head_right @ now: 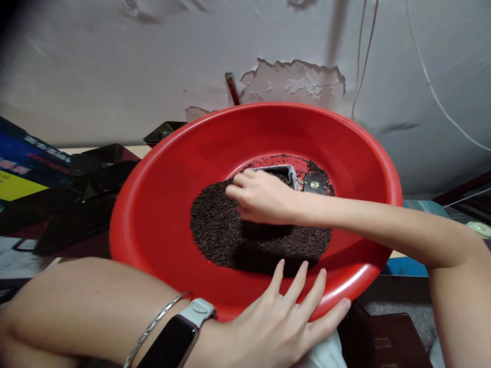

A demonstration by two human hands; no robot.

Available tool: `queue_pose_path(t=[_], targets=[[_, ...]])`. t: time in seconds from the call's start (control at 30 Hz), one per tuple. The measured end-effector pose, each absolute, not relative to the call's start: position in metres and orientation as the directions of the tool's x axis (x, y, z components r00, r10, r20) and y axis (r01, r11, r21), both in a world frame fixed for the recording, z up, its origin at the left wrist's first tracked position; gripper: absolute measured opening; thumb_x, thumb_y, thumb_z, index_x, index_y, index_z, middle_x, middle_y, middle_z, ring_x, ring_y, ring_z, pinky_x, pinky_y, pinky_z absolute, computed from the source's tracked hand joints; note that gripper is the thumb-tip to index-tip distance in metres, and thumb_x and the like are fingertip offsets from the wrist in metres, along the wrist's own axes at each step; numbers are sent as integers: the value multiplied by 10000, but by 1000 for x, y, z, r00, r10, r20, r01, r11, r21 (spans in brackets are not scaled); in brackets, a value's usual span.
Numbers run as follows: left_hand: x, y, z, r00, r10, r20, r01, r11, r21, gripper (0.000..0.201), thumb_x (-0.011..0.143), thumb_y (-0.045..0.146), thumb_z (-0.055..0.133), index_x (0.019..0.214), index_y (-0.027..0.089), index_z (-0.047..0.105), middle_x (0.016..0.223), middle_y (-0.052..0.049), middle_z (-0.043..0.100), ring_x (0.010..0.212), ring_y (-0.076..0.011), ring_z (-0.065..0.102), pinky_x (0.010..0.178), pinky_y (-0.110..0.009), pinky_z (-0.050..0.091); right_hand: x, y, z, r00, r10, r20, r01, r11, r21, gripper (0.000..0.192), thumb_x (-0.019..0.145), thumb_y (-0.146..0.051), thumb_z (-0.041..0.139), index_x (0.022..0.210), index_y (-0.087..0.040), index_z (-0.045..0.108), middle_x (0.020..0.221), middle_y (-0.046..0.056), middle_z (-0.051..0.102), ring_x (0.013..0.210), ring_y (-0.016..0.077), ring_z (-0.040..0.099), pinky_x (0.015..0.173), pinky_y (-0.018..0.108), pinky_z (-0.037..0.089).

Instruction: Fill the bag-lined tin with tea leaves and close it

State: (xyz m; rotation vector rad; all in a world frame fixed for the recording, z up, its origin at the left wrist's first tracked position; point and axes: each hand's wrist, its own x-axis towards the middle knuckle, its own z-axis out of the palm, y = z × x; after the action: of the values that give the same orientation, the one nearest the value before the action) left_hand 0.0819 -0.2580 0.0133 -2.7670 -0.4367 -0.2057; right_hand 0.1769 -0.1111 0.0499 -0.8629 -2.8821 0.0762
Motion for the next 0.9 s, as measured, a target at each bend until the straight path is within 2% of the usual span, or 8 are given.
queue_pose_path(t=[0.1, 0.17, 0.27, 0.33, 0.47, 0.63, 0.77, 0.9], targets=[[85, -256, 14, 942, 273, 196, 323, -894, -310, 525, 985, 176, 250, 1497, 210, 356, 1330, -123, 599, 1077, -280, 648, 782, -424, 563, 167, -137, 29, -922, 364, -131, 383, 907, -175, 351, 893, -307, 545, 1189, -119, 567, 1160, 166, 582, 1045, 274, 563, 864, 399, 461], [85, -255, 15, 946, 261, 192, 311, -901, -303, 528, 978, 167, 261, 1494, 206, 361, 1319, -130, 606, 1052, -279, 659, 766, -413, 562, 166, -145, 9, -873, 311, -375, 414, 880, -234, 606, 794, -394, 690, 1319, -151, 511, 1292, 195, 536, 1145, 344, 547, 867, 440, 490], [85, -252, 15, 951, 255, 176, 294, -920, -258, 520, 980, 182, 279, 1493, 211, 361, 1308, -138, 610, 1049, -288, 660, 762, -414, 559, 177, -140, -22, -621, 378, -687, 639, 751, -165, 1018, 550, -369, 866, 1453, -256, 410, 1502, 199, 373, 1315, 467, 414, 960, 590, 445], [86, -251, 14, 948, 272, 169, 302, -933, -195, 512, 985, 197, 289, 1490, 226, 364, 1294, -131, 617, 1003, -273, 674, 750, -405, 563, 188, -130, -39, -440, 432, -787, 779, 619, -96, 1225, 427, -357, 909, 1505, -282, 332, 1572, 208, 242, 1365, 508, 324, 1011, 655, 374], [90, -249, 9, 938, 304, 165, 317, -947, -60, 490, 992, 243, 318, 1478, 267, 377, 1223, -103, 651, 860, -233, 693, 675, -377, 572, 206, -114, -62, -374, 375, -848, 890, 401, -215, 1463, 278, -379, 932, 1538, -121, 235, 1555, 317, 111, 1382, 502, 278, 1080, 587, 339], [91, -246, 5, 941, 313, 125, 315, -949, 1, 490, 1005, 304, 285, 1492, 308, 337, 1242, -107, 650, 763, -230, 706, 576, -353, 555, 207, -112, -67, -423, 348, -837, 880, 377, -289, 1538, 297, -439, 920, 1544, -51, 108, 1529, 368, 56, 1389, 468, 282, 1089, 501, 353], [92, -242, 13, 950, 310, 43, 310, -951, 21, 484, 1017, 306, 232, 1489, 346, 335, 1233, -89, 665, 786, -232, 722, 562, -320, 543, 204, -117, -63, -433, 368, -822, 874, 395, -284, 1394, 450, -387, 897, 1555, -91, 101, 1549, 332, 140, 1390, 420, 330, 1096, 437, 364], [94, -241, 13, 948, 317, 25, 316, -948, 41, 466, 1016, 336, 268, 1471, 372, 361, 1237, -91, 666, 782, -235, 724, 567, -318, 534, 205, -120, -67, -482, 439, -758, 866, 372, -335, 1222, 539, -298, 868, 1543, -87, 204, 1452, 291, 414, 1308, 391, 475, 1035, 406, 440]])
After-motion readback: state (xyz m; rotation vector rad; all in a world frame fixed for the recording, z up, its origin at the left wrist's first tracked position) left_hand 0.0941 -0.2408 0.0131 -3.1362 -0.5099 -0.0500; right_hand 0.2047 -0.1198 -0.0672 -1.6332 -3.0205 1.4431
